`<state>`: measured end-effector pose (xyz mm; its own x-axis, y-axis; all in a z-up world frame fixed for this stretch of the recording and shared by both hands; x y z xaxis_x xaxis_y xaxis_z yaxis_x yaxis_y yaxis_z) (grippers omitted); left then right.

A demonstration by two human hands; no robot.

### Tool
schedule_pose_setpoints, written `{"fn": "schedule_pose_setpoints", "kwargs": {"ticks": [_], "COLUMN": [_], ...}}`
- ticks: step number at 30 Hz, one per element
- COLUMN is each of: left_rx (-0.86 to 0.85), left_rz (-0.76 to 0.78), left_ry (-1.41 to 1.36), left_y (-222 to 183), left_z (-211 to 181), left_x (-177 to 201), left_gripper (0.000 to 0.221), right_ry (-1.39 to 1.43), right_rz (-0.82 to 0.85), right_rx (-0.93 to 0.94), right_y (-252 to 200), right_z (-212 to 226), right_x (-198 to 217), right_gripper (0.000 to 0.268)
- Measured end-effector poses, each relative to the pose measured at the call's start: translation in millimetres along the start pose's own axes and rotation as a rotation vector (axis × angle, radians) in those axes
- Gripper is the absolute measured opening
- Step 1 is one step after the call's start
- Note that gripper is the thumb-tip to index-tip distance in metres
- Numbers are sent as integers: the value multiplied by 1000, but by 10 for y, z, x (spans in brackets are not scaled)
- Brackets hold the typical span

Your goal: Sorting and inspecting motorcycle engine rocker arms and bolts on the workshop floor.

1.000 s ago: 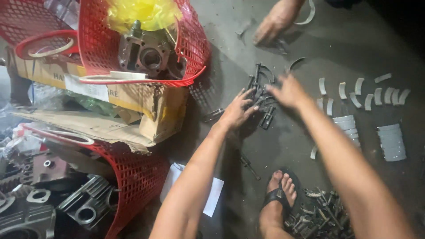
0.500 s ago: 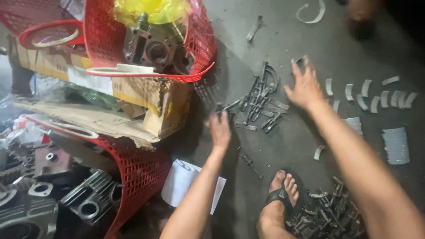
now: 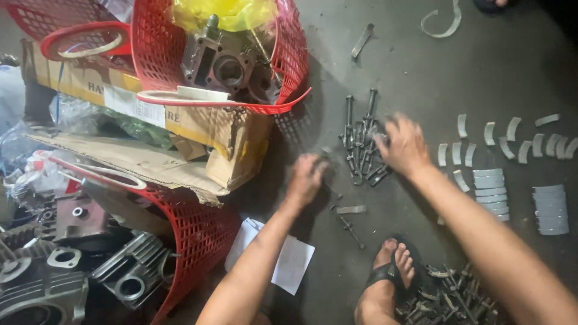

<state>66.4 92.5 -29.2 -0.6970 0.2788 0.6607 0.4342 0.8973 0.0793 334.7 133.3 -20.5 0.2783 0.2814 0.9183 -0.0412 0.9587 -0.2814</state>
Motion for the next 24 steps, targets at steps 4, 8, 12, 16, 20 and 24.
{"fn": "schedule_pose_setpoints", "kwargs": {"ticks": [4, 8, 12, 16, 20, 24], "left_rx": [544, 126, 542, 437, 342, 224], "left_rz": [-190, -102, 40, -50, -37, -134], "left_ry": [64, 683, 62, 175, 270, 244], "left_y": [-264, -675, -725, -603, -394, -383], "left_z": [884, 1275, 1420, 1121, 693, 587], "left_x": [100, -99, -154, 178, 583, 566], "left_gripper": [35, 37, 49, 45, 37, 32], "right_ry": [108, 66, -36, -37, 109, 255], "right_rz": [-183, 64, 152, 200, -91, -97], "right_rx": [203, 85, 27, 33, 338, 209], "right_y": [532, 1120, 1603, 1926, 1844, 926], "right_z": [350, 783, 736, 520, 351, 593], "right_x": [500, 781, 675, 264, -69, 213], "right_gripper": [64, 86, 96, 87, 72, 42]}}
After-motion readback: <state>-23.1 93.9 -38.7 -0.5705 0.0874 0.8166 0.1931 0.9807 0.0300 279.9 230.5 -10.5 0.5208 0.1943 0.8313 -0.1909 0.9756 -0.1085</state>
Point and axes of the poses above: each hand's wrist, its own y-axis towards the middle knuckle, its own x-axis out of the back of the hand, z = x × y, the point moved 6 cm from there along y, towards the middle knuckle, and after that the axes turned 8 degrees about y, right-handed, at the moved point
